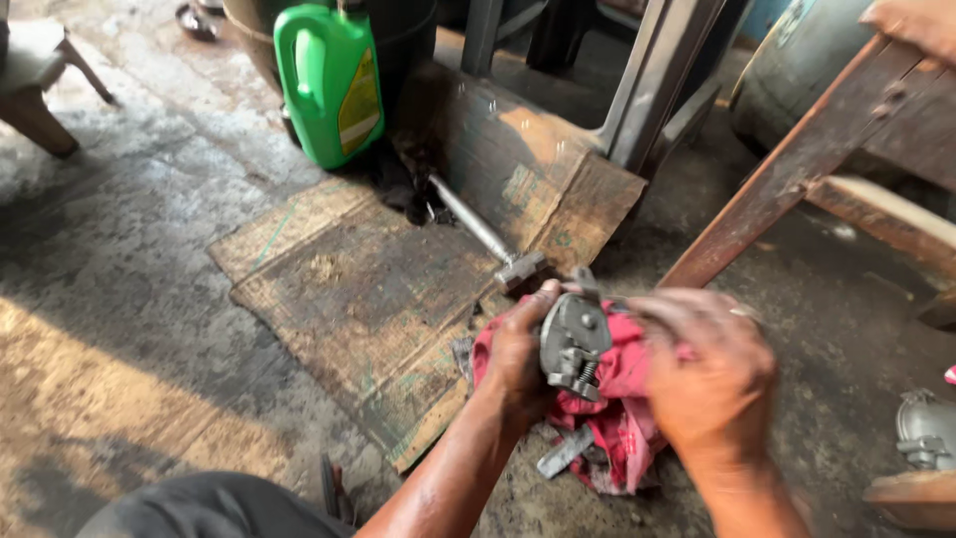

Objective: The person cleans a small metal mechanical part with a red cloth, then picks up a larger engine casing and scrapes its interior surfaces with a metal tool.

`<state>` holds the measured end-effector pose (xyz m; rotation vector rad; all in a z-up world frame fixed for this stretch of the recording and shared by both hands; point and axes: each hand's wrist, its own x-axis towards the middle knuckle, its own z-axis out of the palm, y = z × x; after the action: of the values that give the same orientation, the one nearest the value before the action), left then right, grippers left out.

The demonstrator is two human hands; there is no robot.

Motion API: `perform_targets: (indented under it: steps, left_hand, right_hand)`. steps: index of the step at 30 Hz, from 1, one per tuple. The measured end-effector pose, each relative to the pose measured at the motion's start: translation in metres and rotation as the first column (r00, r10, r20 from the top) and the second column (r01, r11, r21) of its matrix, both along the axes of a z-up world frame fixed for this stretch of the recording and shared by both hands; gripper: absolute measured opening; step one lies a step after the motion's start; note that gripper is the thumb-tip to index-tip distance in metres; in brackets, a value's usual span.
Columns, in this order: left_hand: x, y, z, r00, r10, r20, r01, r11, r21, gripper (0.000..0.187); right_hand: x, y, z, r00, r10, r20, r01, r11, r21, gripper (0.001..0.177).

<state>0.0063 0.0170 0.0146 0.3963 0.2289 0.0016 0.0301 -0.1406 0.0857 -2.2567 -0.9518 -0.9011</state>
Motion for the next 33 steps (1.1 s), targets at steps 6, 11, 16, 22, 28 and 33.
perform_targets:
  steps: [6, 11, 16, 22, 28, 33]
  left_hand:
    - [-0.006, -0.004, -0.002, 0.99, 0.001, 0.14, 0.002, 1.0, -0.026, 0.03]
    - [-0.006, -0.009, -0.01, 1.0, 0.002, -0.012, -0.001, 1.0, 0.03, 0.029]
    - [-0.003, -0.003, 0.0, 0.998, -0.009, -0.061, 0.01, 1.0, 0.027, 0.029]
    - [-0.002, -0.012, -0.006, 0.998, -0.044, -0.051, 0.044, 0.999, -0.011, 0.032]
    - [0.001, -0.003, 0.003, 0.994, -0.018, -0.105, 0.016, 1.0, -0.015, 0.028]
    - [0.001, -0.007, 0.011, 0.991, -0.017, -0.13, 0.009, 0.998, -0.059, 0.027]
  right_hand:
    - [0.0, -0.001, 0.007, 0.984, -0.106, -0.144, 0.097, 0.993, -0.066, 0.014]
    - [-0.004, -0.008, 0.0, 0.996, 0.074, -0.047, -0.073, 0.997, 0.028, 0.024]
    - [-0.001, 0.004, 0.001, 0.979, -0.057, -0.195, 0.052, 0.998, -0.028, 0.018]
    - [0.002, -0.003, 0.003, 0.995, 0.084, -0.052, -0.083, 0.996, 0.01, 0.022]
    - [0.005, 0.003, 0.002, 0.999, 0.005, -0.032, -0.004, 0.999, 0.055, 0.015]
    - [0.023, -0.019, -0.016, 0.97, -0.066, -0.233, 0.055, 0.997, -0.053, 0.015]
